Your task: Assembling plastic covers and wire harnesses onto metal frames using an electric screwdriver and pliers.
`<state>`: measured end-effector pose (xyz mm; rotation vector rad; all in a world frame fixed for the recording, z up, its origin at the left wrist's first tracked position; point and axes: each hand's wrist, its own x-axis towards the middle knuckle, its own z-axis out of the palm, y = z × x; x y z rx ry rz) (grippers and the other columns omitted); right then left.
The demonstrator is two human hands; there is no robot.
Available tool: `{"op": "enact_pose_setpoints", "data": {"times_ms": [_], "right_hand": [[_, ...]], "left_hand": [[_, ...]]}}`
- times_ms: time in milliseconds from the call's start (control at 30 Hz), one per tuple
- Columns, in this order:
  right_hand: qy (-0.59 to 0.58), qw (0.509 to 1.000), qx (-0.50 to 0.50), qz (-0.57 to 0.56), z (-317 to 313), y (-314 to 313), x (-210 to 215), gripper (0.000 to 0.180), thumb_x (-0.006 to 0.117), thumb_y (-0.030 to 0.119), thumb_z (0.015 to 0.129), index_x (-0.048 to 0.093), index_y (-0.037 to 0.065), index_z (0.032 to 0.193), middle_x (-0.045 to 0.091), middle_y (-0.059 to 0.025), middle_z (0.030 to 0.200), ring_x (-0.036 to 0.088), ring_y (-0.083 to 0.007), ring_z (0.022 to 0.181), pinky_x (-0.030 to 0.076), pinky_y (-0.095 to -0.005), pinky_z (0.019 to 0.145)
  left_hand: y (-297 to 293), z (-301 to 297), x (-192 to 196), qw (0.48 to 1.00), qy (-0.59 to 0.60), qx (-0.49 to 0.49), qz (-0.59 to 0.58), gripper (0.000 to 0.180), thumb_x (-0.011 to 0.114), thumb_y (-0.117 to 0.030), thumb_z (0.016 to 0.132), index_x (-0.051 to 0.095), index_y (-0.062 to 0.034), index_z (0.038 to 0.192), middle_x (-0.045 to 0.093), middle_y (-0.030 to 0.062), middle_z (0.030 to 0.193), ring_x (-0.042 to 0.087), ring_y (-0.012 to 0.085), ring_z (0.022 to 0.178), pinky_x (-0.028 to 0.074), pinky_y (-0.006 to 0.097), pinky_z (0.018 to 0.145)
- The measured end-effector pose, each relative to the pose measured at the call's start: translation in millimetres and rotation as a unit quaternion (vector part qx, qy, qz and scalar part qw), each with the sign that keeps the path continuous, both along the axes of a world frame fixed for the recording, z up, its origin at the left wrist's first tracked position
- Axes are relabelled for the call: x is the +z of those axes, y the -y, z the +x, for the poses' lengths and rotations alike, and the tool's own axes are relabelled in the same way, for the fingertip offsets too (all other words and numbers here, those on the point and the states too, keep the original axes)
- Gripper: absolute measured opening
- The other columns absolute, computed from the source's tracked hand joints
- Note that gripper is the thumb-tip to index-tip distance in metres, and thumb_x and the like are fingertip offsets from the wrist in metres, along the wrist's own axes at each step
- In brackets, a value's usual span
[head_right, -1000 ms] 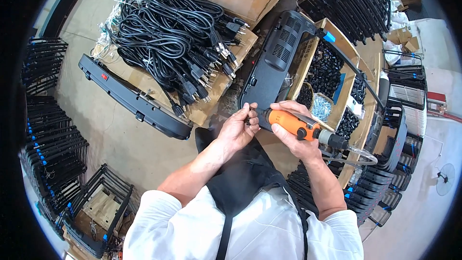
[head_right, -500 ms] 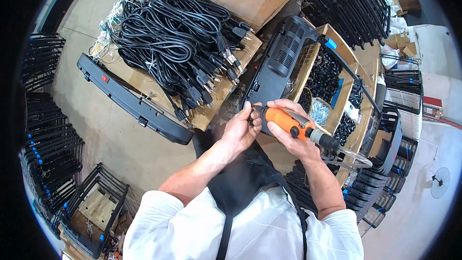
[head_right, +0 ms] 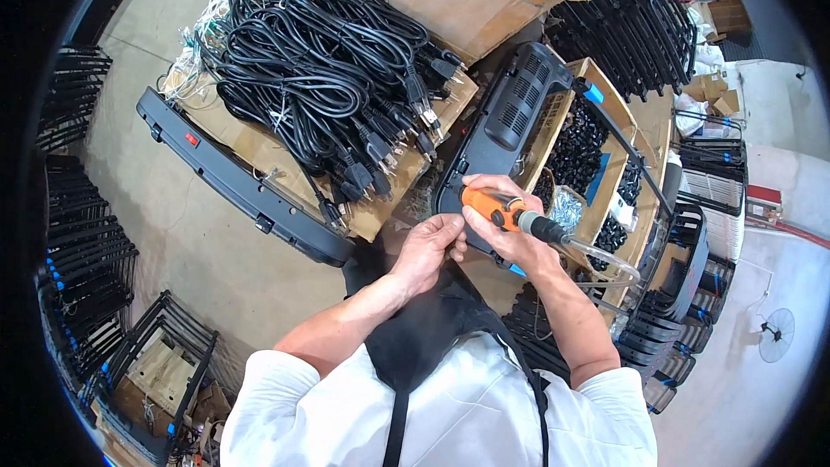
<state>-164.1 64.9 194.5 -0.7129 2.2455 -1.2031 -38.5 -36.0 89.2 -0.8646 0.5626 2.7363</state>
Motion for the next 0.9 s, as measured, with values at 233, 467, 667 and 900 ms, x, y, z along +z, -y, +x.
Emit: {"op": "enact_pose_setpoints", "data": {"times_ms": [233,467,667,900], "right_hand": [[-0.002,1.000,0.020,0.002,-2,7,1,0.034,0.080,0.004,0.090,0.066,0.003,0.121,0.072,-0.0137,0.129,0.069,-0.0218,0.115,0.056,-0.0397,0.102],[-0.008,0.998,0.027,0.049,-4,8,11,0.043,0.080,0.005,0.090,0.063,0.003,0.129,0.071,-0.0143,0.131,0.069,-0.0239,0.119,0.055,-0.0404,0.105],[0.053,0.995,-0.054,-0.065,-21,-29,38,0.053,0.081,0.005,0.088,0.058,0.002,0.135,0.072,-0.0128,0.131,0.067,-0.0222,0.123,0.053,-0.0386,0.109],[0.058,0.986,-0.077,-0.136,-104,-96,62,0.055,0.082,0.010,0.089,0.057,0.002,0.137,0.070,-0.0149,0.131,0.065,-0.0238,0.126,0.051,-0.0415,0.111]], "left_hand": [[7,10,-10,0.998,0.007,-0.010,0.062,0.025,0.064,-0.031,0.109,0.068,-0.0057,0.109,0.065,-0.0013,0.083,0.062,0.0097,0.069,0.052,0.025,0.062],[11,3,-7,0.996,0.053,-0.008,0.064,0.029,0.063,-0.037,0.109,0.067,-0.0093,0.101,0.059,-0.0027,0.074,0.054,0.0109,0.063,0.044,0.025,0.056],[6,-34,-5,0.979,0.081,0.105,0.158,0.026,0.060,-0.031,0.111,0.066,-0.0060,0.114,0.061,-0.0008,0.086,0.054,0.0119,0.071,0.045,0.026,0.061],[-39,-150,17,0.969,0.006,0.097,0.229,0.025,0.058,-0.029,0.112,0.065,-0.0065,0.118,0.059,-0.0020,0.086,0.054,0.0108,0.072,0.044,0.024,0.062]]}}
